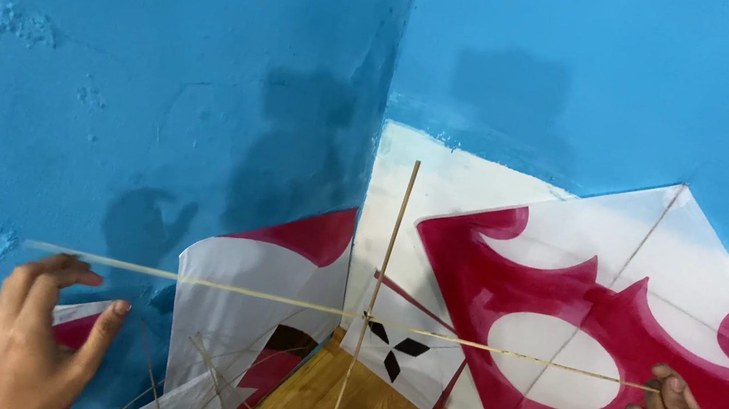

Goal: Assembling a kite frame by crossing bamboo sticks and tying the intersection with string.

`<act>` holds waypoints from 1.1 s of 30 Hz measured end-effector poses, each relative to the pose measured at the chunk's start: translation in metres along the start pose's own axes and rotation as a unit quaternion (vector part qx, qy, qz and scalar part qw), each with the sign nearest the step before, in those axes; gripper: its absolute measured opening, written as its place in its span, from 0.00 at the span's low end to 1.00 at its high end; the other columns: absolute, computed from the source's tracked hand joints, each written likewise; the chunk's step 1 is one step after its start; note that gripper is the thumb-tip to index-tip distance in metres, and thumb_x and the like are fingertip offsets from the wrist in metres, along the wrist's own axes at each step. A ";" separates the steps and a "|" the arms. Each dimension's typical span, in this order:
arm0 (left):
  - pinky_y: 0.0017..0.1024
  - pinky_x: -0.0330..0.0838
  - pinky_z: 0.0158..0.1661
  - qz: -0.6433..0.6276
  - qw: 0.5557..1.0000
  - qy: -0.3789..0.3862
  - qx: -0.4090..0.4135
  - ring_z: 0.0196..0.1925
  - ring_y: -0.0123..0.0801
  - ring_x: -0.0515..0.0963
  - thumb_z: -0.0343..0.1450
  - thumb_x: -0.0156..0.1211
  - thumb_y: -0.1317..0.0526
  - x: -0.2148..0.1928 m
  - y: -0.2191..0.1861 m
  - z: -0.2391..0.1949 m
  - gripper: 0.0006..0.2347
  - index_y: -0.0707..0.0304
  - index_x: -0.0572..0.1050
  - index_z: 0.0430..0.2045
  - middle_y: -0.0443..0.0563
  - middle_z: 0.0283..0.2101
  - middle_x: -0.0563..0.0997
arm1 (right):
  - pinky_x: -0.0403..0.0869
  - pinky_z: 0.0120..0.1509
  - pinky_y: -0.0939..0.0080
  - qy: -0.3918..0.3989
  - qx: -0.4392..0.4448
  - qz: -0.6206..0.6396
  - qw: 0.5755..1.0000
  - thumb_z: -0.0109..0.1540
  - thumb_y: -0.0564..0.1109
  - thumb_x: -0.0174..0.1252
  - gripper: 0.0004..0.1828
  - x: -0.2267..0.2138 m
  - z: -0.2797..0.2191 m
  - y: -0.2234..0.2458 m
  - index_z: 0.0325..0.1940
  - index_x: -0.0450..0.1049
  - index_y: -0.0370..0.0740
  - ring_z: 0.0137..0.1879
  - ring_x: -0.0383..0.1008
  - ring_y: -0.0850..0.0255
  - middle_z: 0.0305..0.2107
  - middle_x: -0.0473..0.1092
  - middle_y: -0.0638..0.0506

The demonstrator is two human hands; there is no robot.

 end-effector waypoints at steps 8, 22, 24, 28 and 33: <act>0.56 0.74 0.59 0.018 0.992 -0.109 0.061 0.67 0.65 0.71 0.70 0.73 0.68 -0.017 -0.031 0.004 0.25 0.79 0.72 0.62 0.74 0.65 0.67 | 0.40 0.21 0.72 -0.004 -0.013 0.022 1.000 0.74 0.54 0.48 0.08 -0.002 0.004 0.013 0.55 0.67 0.54 0.21 0.38 0.74 0.22 0.47 0.66; 0.47 0.75 0.57 0.045 0.996 -0.081 -0.001 0.64 0.52 0.77 0.74 0.69 0.63 0.019 0.002 -0.009 0.12 0.66 0.82 0.51 0.63 0.61 0.77 | 0.41 0.21 0.70 0.005 0.001 0.034 0.999 0.74 0.51 0.46 0.10 -0.006 0.003 -0.001 0.55 0.68 0.48 0.21 0.38 0.73 0.21 0.46 0.64; 0.45 0.77 0.50 0.072 0.995 -0.069 -0.013 0.59 0.50 0.80 0.75 0.68 0.63 0.021 0.003 -0.010 0.11 0.66 0.81 0.49 0.60 0.58 0.80 | 0.40 0.21 0.71 0.006 0.009 0.041 0.999 0.73 0.51 0.47 0.10 -0.006 0.004 -0.004 0.56 0.68 0.50 0.21 0.38 0.73 0.22 0.46 0.65; 0.44 0.76 0.53 0.068 0.994 -0.080 -0.008 0.61 0.48 0.80 0.76 0.67 0.62 0.023 0.011 -0.013 0.11 0.62 0.81 0.51 0.58 0.58 0.80 | 0.39 0.21 0.71 0.002 0.005 0.038 0.999 0.74 0.52 0.47 0.09 -0.001 0.003 -0.002 0.55 0.69 0.50 0.21 0.37 0.73 0.21 0.44 0.66; 0.51 0.77 0.48 0.065 0.995 -0.031 -0.074 0.61 0.52 0.78 0.72 0.68 0.61 0.035 0.035 -0.022 0.17 0.61 0.79 0.56 0.60 0.61 0.77 | 0.39 0.20 0.70 0.007 0.033 0.049 0.998 0.75 0.49 0.43 0.09 0.004 -0.003 -0.014 0.55 0.67 0.47 0.21 0.38 0.73 0.22 0.45 0.64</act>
Point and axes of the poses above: each hand's wrist, its own z-axis towards the middle knuckle, its own x-axis out of the palm, y = z × x, the point moved 6 cm from there along z, towards the middle knuckle
